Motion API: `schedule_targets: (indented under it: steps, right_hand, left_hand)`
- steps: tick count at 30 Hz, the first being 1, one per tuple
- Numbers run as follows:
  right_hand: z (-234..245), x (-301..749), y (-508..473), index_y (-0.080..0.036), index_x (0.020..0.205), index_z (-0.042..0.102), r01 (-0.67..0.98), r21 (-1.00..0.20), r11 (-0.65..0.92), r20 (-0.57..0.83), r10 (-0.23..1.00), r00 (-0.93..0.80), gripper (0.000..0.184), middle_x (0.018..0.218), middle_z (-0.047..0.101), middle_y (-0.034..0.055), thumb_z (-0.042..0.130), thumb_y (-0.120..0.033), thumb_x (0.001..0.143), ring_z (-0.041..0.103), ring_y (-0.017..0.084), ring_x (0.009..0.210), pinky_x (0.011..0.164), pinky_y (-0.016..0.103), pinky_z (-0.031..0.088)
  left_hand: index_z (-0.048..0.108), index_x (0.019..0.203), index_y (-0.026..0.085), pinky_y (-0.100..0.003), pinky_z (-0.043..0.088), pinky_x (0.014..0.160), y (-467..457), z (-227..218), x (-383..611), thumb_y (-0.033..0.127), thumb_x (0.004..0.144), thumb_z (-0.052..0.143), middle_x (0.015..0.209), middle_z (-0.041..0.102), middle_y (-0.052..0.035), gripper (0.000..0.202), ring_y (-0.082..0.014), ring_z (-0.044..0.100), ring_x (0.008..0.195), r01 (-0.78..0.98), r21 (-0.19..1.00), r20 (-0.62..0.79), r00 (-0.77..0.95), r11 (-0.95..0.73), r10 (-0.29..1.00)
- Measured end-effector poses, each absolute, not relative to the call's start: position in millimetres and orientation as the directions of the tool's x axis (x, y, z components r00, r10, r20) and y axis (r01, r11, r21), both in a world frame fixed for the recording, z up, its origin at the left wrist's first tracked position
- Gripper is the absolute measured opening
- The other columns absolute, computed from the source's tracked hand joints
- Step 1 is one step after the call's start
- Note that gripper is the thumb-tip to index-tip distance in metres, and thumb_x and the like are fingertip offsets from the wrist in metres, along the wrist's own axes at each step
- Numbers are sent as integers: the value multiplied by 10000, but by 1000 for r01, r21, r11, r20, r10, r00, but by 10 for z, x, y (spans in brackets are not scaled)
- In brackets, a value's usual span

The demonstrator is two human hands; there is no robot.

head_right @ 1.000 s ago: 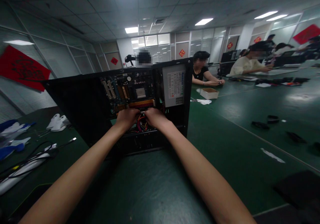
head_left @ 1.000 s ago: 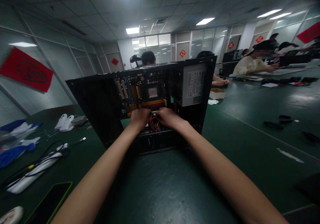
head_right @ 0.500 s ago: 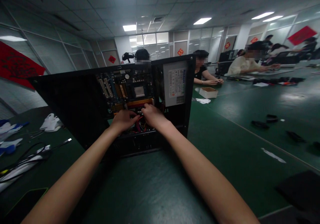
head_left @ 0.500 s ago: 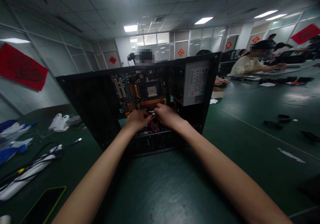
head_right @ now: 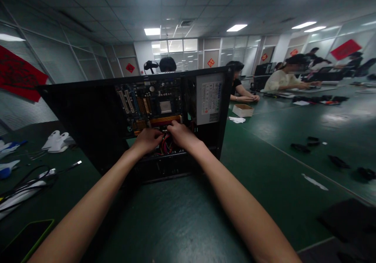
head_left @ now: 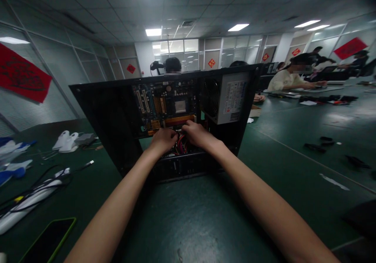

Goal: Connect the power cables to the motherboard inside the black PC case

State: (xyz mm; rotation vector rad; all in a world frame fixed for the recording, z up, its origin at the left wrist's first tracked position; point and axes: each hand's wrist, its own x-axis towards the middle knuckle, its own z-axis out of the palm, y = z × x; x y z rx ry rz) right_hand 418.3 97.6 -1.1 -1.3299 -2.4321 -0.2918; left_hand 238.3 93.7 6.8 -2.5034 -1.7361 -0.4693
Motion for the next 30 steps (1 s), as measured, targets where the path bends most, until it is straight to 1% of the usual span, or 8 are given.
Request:
schedule_targets:
  steps: [2, 7, 14, 19, 22, 25, 30]
  right_hand:
    - [-28, 4197, 1024, -141, 1093, 654, 835, 8, 550, 406, 762, -505, 270, 1138, 585, 130, 447, -83, 930, 627, 213, 939, 746, 278, 426]
    - [-38, 4217, 1074, -136, 1123, 654, 825, 5, 565, 396, 757, -521, 273, 1155, 583, 129, 456, -96, 940, 616, 203, 946, 755, 268, 417]
    - [-42, 4207, 1036, -141, 1122, 650, 801, -22, 598, 448, 722, -527, 287, 1137, 586, 115, 462, -63, 919, 601, 190, 981, 781, 249, 416]
    - [-62, 4203, 1082, -117, 1099, 642, 803, -34, 595, 454, 726, -517, 285, 1132, 591, 125, 447, -35, 907, 595, 195, 1003, 815, 257, 422]
    - [-43, 4190, 1068, -119, 1074, 630, 827, -3, 562, 447, 741, -502, 248, 1124, 599, 125, 459, -46, 910, 614, 199, 951, 771, 267, 423]
    - [-6, 4176, 1039, -123, 1070, 625, 845, 62, 531, 422, 753, -505, 218, 1120, 613, 131, 465, -75, 929, 634, 210, 918, 739, 279, 422]
    - [37, 4179, 1047, -114, 1091, 620, 826, 168, 538, 360, 747, -560, 227, 1128, 624, 143, 443, -82, 953, 648, 224, 948, 750, 286, 435]
  left_hand:
    - [783, 970, 235, -301, 476, 728, 943, 61, 2380, 349, 938, 467, 946, 771, -82, 338, -236, 709, 887, 920, 118, 283, 329, -373, 901]
    - [779, 1023, 231, -307, 492, 801, 937, 59, 2375, 339, 950, 463, 999, 769, -92, 342, -236, 705, 955, 923, 97, 292, 331, -372, 897]
    - [777, 1035, 251, -318, 509, 816, 923, 49, 2361, 343, 957, 440, 1038, 764, -87, 359, -244, 705, 962, 923, 85, 302, 336, -376, 892]
    - [773, 1038, 260, -324, 515, 783, 932, 34, 2367, 369, 955, 436, 1014, 767, -86, 363, -251, 711, 939, 931, 91, 303, 313, -354, 900]
    - [769, 1043, 262, -334, 517, 792, 940, 27, 2366, 370, 952, 436, 1025, 766, -85, 362, -258, 709, 955, 932, 88, 302, 311, -351, 901]
    - [766, 1052, 263, -334, 517, 803, 942, 26, 2363, 365, 954, 435, 1057, 762, -82, 360, -257, 705, 977, 928, 80, 308, 324, -363, 895]
    - [771, 1032, 251, -317, 508, 765, 935, 38, 2361, 366, 958, 429, 1024, 767, -90, 369, -253, 711, 951, 930, 68, 303, 325, -361, 896]
